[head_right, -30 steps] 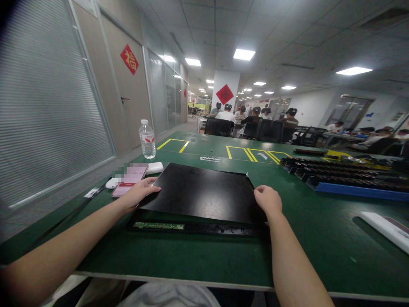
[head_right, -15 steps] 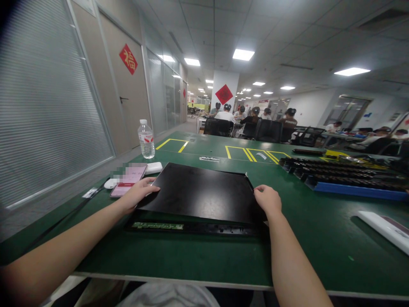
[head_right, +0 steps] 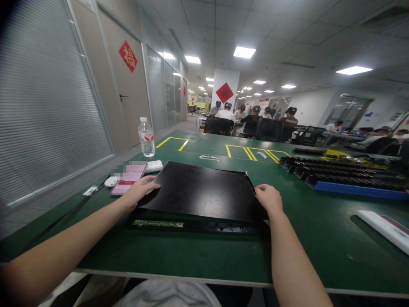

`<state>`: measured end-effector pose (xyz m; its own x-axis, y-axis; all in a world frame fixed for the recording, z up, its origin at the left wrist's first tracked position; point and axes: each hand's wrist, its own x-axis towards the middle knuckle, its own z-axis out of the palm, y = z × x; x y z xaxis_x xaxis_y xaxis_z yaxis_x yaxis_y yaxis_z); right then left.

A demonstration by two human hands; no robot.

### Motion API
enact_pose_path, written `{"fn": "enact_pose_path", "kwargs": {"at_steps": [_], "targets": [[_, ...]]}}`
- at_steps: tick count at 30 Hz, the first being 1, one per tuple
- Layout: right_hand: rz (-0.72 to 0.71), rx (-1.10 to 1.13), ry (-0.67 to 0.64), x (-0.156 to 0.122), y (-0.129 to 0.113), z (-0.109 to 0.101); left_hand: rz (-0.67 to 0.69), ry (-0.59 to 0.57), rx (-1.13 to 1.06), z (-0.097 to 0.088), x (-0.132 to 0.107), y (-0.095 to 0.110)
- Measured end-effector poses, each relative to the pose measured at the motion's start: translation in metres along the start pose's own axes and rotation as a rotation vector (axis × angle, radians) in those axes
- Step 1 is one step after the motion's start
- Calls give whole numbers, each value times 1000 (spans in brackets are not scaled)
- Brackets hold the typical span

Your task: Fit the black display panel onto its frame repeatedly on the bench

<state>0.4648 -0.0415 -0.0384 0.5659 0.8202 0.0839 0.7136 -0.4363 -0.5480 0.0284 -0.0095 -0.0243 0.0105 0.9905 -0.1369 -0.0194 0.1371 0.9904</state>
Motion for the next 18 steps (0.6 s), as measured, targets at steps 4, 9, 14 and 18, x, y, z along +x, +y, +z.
{"fn": "enact_pose_path", "kwargs": {"at_steps": [4, 9, 14, 18], "targets": [[2, 24, -5, 1, 1, -1, -5, 20, 5, 2, -3, 4], [5, 67, -25, 1, 2, -3, -14, 16, 20, 2, -3, 4], [-24, 42, -54, 1, 0, -4, -18, 20, 25, 2, -3, 3], [-22, 46, -55, 2, 2, -3, -27, 26, 18, 2, -3, 4]]}}
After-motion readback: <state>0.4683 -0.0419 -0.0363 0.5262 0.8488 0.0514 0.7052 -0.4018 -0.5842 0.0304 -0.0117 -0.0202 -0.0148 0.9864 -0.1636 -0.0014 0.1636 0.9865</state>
